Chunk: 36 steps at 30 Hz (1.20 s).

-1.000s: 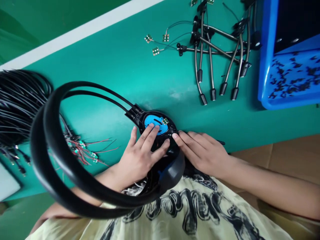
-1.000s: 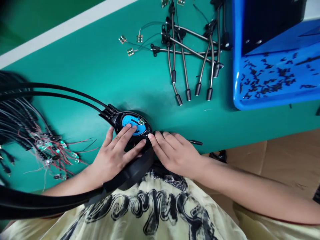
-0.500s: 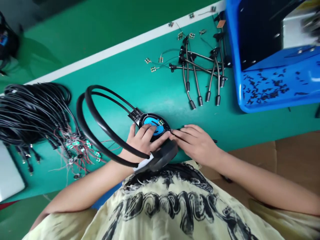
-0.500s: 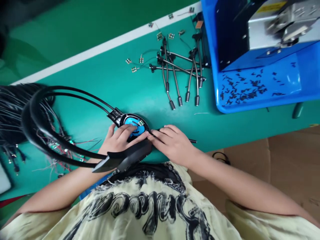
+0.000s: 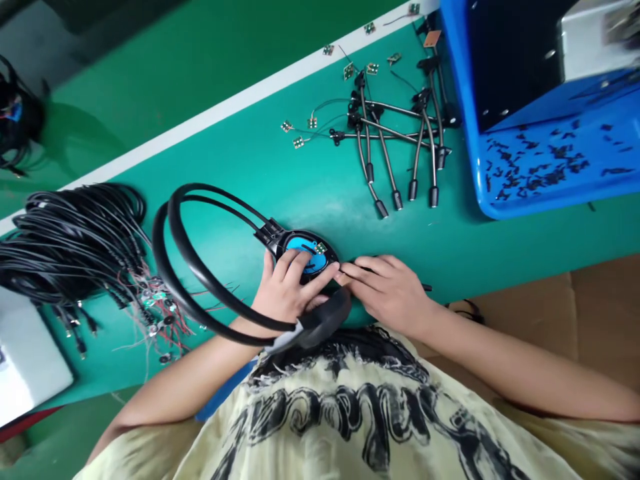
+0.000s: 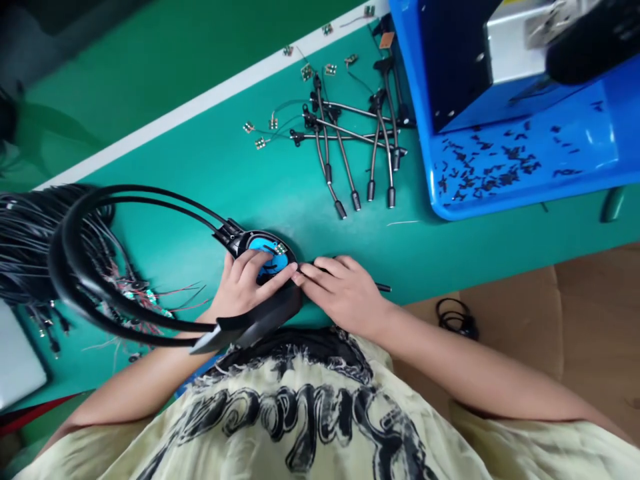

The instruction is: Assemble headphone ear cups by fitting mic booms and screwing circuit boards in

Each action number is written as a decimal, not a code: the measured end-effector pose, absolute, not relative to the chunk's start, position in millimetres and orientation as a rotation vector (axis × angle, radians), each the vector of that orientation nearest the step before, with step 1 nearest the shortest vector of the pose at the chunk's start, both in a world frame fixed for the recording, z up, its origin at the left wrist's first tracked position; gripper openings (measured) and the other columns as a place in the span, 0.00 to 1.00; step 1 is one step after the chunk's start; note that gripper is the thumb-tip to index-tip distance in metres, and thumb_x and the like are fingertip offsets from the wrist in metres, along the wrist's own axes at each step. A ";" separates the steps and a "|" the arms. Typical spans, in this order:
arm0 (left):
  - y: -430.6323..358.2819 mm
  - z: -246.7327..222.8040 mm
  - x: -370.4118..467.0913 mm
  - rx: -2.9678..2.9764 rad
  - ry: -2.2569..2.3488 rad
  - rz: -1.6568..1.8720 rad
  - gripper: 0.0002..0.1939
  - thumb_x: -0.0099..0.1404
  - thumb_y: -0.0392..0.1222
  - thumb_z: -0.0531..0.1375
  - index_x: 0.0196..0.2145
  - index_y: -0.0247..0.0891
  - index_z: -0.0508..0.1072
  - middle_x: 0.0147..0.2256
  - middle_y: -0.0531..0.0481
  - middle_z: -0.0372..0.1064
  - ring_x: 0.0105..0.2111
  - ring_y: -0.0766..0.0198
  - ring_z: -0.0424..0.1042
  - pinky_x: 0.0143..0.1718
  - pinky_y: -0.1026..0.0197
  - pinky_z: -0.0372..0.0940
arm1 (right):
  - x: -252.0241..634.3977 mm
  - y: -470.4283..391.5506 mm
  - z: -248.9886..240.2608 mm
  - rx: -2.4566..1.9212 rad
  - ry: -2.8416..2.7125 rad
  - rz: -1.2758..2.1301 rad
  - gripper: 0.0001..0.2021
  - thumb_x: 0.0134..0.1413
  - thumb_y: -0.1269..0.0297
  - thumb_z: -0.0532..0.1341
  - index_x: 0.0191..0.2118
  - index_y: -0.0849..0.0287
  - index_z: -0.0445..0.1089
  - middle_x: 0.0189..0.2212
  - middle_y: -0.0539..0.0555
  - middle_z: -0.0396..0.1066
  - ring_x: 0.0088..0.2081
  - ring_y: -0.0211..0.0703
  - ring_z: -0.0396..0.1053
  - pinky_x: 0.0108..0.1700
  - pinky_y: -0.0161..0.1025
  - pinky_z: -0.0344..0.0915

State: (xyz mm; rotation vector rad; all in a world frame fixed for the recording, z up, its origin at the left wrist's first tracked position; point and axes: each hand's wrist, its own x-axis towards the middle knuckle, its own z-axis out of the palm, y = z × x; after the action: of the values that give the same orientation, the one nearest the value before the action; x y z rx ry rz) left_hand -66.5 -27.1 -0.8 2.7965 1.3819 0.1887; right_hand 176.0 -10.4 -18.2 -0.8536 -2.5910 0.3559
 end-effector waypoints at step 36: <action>-107.8 37.5 -99.4 2.825 0.903 0.685 0.13 0.71 0.44 0.51 0.42 0.48 0.76 0.35 0.52 0.73 0.37 0.69 0.70 0.37 0.65 0.64 | 103.7 96.6 35.3 -0.738 -2.345 0.568 0.12 0.51 0.71 0.58 0.41 0.50 0.70 0.47 0.55 0.74 0.50 0.52 0.72 0.54 0.48 0.68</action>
State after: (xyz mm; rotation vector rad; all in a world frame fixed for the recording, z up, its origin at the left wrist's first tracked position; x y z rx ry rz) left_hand -99.4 -107.8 37.5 2.8254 0.9033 0.6848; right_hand 103.7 96.6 35.3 -0.7384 -2.3448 0.5680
